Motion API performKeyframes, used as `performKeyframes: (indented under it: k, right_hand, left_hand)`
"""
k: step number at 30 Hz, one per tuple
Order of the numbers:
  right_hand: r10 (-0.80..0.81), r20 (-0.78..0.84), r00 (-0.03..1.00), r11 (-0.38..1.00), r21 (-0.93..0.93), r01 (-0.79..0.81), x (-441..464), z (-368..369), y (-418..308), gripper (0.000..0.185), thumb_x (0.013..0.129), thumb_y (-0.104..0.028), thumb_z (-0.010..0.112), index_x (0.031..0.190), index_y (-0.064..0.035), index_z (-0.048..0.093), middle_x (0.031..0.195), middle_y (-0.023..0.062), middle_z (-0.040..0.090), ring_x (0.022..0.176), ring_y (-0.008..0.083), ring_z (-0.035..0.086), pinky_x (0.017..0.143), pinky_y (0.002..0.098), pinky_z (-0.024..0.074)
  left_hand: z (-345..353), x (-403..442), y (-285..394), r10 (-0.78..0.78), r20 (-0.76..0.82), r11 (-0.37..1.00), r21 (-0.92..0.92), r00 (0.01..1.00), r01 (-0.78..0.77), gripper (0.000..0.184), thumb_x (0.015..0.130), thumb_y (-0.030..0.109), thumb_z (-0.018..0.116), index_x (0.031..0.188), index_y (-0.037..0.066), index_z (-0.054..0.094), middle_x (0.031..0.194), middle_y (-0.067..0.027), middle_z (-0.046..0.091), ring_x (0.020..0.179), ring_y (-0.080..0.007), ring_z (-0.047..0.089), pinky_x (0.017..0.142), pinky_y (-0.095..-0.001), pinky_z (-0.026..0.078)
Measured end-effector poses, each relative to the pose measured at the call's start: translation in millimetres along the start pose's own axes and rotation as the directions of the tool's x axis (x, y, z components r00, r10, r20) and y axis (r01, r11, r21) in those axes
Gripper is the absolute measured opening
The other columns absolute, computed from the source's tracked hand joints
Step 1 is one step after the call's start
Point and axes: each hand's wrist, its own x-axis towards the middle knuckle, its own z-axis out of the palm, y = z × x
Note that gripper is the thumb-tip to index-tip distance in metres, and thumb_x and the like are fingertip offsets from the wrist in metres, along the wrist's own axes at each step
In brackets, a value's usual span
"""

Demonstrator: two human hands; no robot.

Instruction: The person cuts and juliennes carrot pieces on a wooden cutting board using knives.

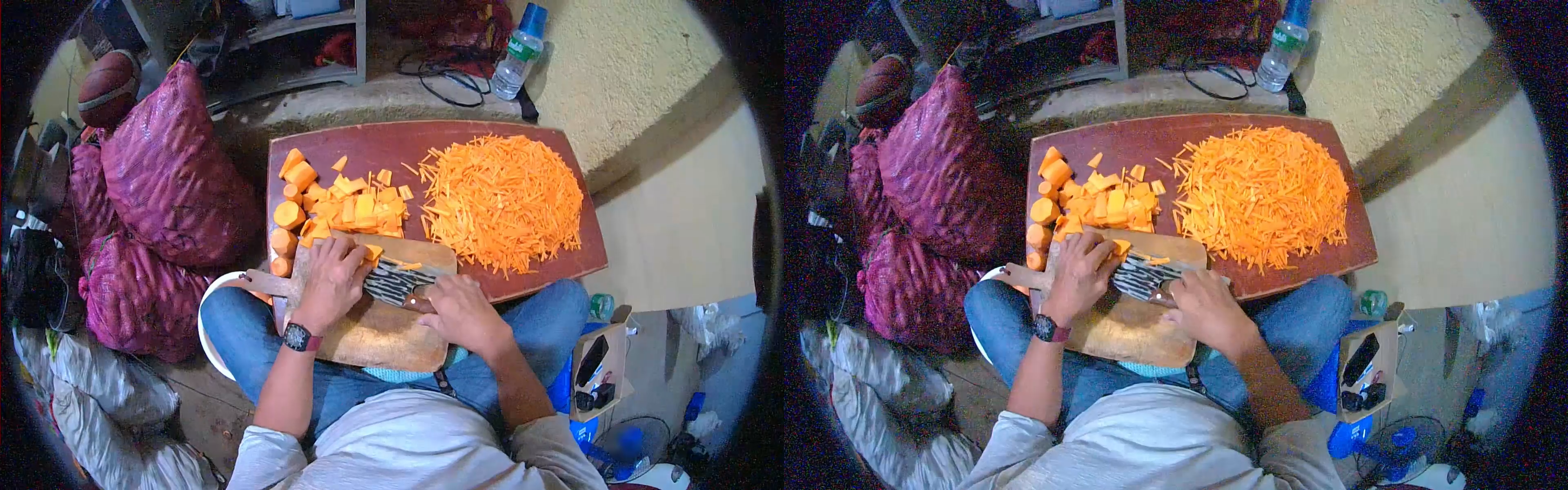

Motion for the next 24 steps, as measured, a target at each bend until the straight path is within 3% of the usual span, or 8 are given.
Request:
performKeyframes:
  k: [2, 5, 8, 15, 18, 24]
  right_hand:
    - [-0.085, -0.07, 0.994, 0.996, 0.007, 0.085, -2, 6, 1, 0.042, 0.091, -0.032, 0.081, 0.114, 0.0008, 0.067, 0.114, 0.0197, 0.064, 0.119, 0.041, 0.062, 0.104, 0.0515, 0.0497]
    - [-0.066, -0.086, 0.994, 0.993, 0.088, 0.074, -5, 6, -6, 0.039, 0.092, -0.025, 0.08, 0.115, 0.002, 0.064, 0.113, 0.0211, 0.062, 0.116, 0.0429, 0.064, 0.102, 0.0534, 0.0521]
    - [-0.023, 0.014, 1.0, 0.988, 0.154, 0.02, -8, 0, -15, 0.038, 0.094, -0.022, 0.077, 0.117, 0.002, 0.061, 0.116, 0.0222, 0.06, 0.113, 0.0455, 0.066, 0.096, 0.056, 0.0552]
    - [-0.039, -0.093, 0.995, 0.984, 0.171, 0.054, -26, 2, -21, 0.035, 0.093, -0.022, 0.078, 0.115, -0.0013, 0.061, 0.112, 0.0217, 0.061, 0.105, 0.0452, 0.067, 0.088, 0.0539, 0.0575]
    - [-0.017, -0.057, 0.998, 0.978, 0.207, 0.029, -38, -3, -23, 0.037, 0.092, -0.022, 0.077, 0.117, -0.0012, 0.06, 0.112, 0.021, 0.061, 0.102, 0.0457, 0.067, 0.086, 0.0537, 0.0579]
    - [-0.004, -0.16, 0.987, 0.988, 0.153, 0.029, -69, 2, -14, 0.039, 0.087, -0.023, 0.082, 0.114, -0.0025, 0.062, 0.106, 0.0188, 0.063, 0.097, 0.0436, 0.069, 0.081, 0.0536, 0.0582]
  left_hand:
    - [0, 0, -1, 0.001, 0.005, 1.0, -0.001, 1.0, -0.001, 0.021, 0.091, 0.015, 0.08, 0.108, 0.005, 0.075, 0.107, -0.0113, 0.065, 0.106, -0.0346, 0.061, 0.095, -0.0481, 0.045]
    - [0, 3, -3, -0.016, 0.019, 1.0, -0.01, 1.0, 0.016, 0.021, 0.092, 0.016, 0.08, 0.11, 0.005, 0.075, 0.107, -0.0107, 0.066, 0.106, -0.0336, 0.061, 0.096, -0.0475, 0.044]
    - [-2, 5, -5, -0.041, 0.034, 0.999, -0.03, 0.999, 0.042, 0.021, 0.093, 0.017, 0.079, 0.111, 0.006, 0.076, 0.107, -0.0103, 0.067, 0.108, -0.0326, 0.062, 0.096, -0.0467, 0.043]
    - [0, 8, -9, -0.1, 0.019, 0.989, -0.105, 0.995, 0.102, 0.019, 0.092, 0.02, 0.082, 0.105, 0.007, 0.078, 0.107, -0.0094, 0.069, 0.108, -0.0321, 0.062, 0.094, -0.0468, 0.043]
    - [0, 9, -7, -0.076, 0.006, 0.995, -0.06, 0.997, 0.076, 0.02, 0.09, 0.019, 0.083, 0.106, 0.007, 0.078, 0.106, -0.0088, 0.069, 0.107, -0.0324, 0.063, 0.093, -0.0466, 0.044]
    - [5, 6, -3, -0.038, -0.08, 0.999, -0.025, 0.996, 0.036, 0.02, 0.089, 0.02, 0.083, 0.104, 0.009, 0.078, 0.108, -0.0089, 0.067, 0.107, -0.0311, 0.061, 0.093, -0.0477, 0.041]
